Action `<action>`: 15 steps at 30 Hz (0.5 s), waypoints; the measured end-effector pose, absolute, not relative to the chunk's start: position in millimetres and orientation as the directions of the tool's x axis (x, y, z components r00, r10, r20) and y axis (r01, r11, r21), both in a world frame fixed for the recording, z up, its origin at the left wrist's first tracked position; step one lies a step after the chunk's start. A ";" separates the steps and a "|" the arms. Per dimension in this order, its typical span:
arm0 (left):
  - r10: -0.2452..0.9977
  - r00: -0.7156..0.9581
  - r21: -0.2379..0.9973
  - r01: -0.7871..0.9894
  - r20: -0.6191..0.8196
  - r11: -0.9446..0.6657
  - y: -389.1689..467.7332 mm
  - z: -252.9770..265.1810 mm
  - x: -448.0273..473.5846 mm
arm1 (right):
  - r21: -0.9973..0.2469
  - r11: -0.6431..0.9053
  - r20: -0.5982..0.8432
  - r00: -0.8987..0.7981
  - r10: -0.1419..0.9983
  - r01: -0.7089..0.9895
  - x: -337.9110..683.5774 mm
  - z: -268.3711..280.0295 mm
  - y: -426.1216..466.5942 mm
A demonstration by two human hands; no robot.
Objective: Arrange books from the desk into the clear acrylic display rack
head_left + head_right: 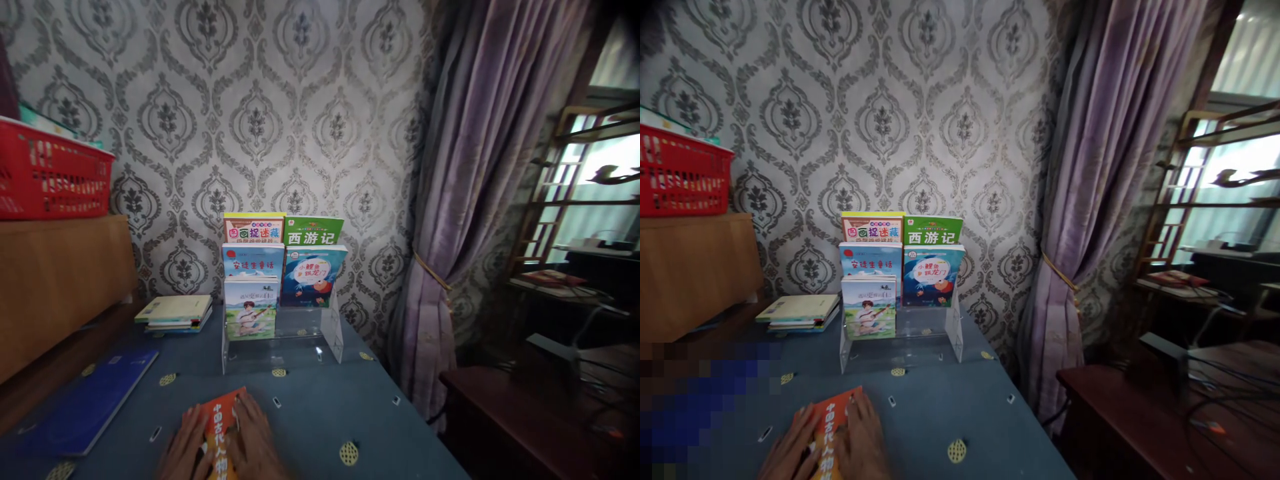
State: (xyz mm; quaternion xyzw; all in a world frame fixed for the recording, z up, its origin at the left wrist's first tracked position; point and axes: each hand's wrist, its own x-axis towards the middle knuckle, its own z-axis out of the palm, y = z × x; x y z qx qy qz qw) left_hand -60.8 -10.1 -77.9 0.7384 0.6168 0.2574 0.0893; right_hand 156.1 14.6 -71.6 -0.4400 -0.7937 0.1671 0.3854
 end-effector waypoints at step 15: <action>0.912 -0.406 0.998 0.012 -0.051 0.061 1.4 -44.2 -56.2 | -0.729 0.367 0.299 -0.213 0.930 0.578 156.4 -52.9 4.0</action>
